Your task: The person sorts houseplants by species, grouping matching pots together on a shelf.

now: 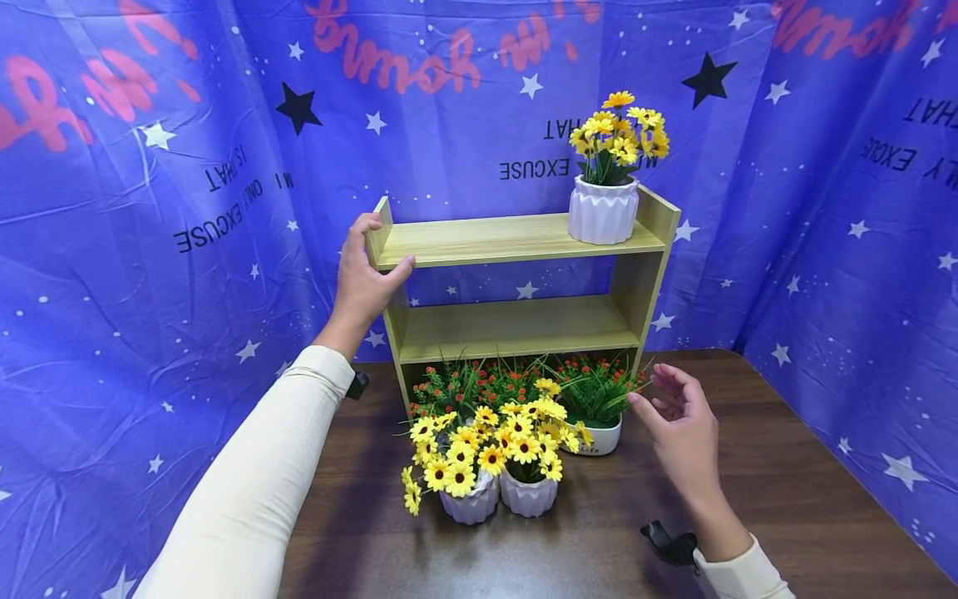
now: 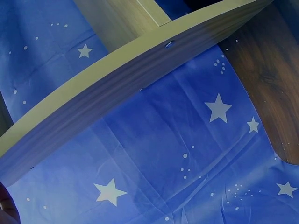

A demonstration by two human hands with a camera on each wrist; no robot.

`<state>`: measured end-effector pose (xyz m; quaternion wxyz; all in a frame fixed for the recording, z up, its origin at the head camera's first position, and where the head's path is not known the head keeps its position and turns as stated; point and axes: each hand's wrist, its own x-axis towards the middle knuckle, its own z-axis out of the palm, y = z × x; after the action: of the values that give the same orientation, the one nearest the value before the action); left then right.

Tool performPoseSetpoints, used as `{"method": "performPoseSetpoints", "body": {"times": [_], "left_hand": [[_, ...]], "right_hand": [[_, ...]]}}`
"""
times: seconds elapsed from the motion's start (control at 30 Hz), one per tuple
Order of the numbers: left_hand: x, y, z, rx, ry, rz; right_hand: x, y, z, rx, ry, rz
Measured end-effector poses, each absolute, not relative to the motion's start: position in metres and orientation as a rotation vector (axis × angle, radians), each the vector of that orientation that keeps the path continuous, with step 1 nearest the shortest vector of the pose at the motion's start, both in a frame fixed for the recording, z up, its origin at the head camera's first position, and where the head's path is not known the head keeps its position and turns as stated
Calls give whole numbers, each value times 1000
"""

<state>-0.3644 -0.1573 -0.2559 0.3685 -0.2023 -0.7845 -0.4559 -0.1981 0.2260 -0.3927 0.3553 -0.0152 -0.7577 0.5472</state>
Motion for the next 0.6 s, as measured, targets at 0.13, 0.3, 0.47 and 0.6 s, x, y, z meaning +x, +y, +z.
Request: {"method": "performPoseSetpoints", "body": {"times": [0.13, 0.3, 0.47, 0.6], "left_hand": [[-363, -158, -256, -509, -2021, -1169], [-364, -157, -255, -517, -2015, -1165], [-365, -158, -255, -529, -2002, -1176], [-365, -158, -256, -526, -2008, -1178]], "right_hand": [[-191, 221, -405, -39, -1961, 1412], [-183, 217, -414, -27, -1956, 1418], [-174, 211, -420, 15, -2011, 1419], [-169, 204, -427, 56, -2062, 1400]]}}
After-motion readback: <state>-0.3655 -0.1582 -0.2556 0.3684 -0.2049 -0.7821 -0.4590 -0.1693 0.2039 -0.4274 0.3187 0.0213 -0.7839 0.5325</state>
